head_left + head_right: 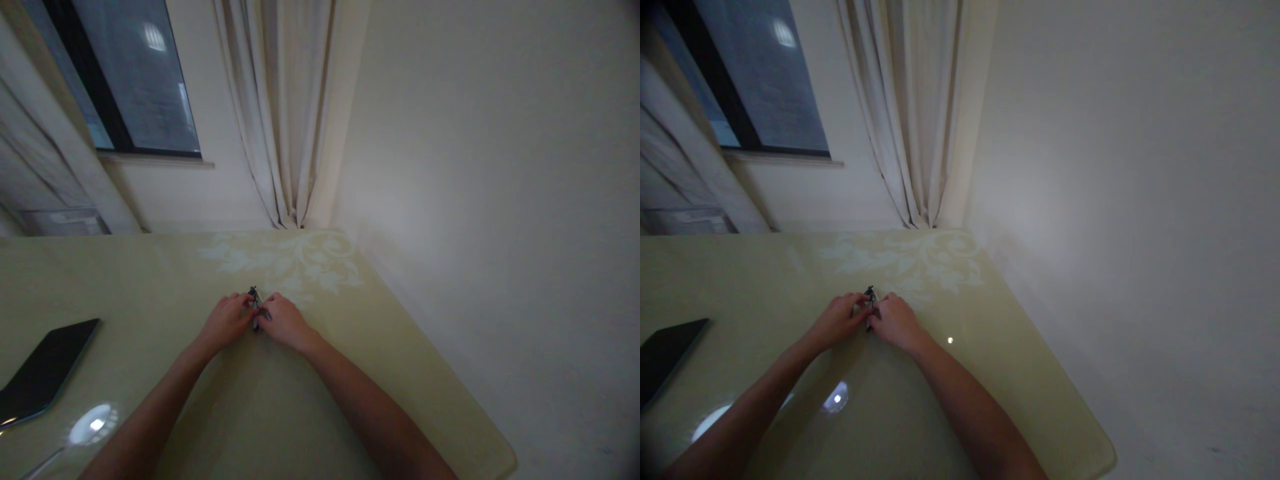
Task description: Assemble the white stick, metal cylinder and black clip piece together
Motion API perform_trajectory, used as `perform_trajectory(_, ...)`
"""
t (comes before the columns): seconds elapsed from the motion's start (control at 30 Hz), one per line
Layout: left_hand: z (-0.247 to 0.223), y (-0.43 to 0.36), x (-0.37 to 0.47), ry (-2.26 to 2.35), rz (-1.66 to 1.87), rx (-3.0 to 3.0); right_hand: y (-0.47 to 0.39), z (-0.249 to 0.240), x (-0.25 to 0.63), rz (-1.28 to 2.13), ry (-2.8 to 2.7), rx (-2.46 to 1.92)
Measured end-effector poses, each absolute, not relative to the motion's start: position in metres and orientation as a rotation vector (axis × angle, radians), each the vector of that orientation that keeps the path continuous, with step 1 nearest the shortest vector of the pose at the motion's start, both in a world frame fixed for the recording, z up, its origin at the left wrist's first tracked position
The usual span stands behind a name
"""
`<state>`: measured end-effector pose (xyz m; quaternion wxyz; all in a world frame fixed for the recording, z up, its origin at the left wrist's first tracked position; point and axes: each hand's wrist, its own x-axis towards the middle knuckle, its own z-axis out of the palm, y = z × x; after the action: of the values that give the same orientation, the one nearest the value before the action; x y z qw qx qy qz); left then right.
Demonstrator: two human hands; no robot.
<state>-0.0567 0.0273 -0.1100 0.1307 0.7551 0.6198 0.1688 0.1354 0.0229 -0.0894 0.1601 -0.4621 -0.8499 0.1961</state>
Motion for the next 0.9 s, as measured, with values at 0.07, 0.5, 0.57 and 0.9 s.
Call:
perform_trajectory(0.07,-0.110,0.027,-0.055,1.794,0.491,2.191,0.023,-0.090,0.135,0.577,-2.437,-1.307)
perform_trajectory(0.5,-0.103,0.023,-0.050,1.704,0.485,2.204,0.022,-0.087,0.137,0.581,-2.489,-1.327)
perform_trajectory(0.57,-0.103,0.023,-0.049,1.689,0.487,2.209,0.020,-0.085,0.136,0.572,-2.494,-1.327)
perform_trajectory(0.9,-0.091,0.029,-0.106,1.797,0.405,2.148,0.021,-0.078,0.142,0.527,-2.505,-1.466)
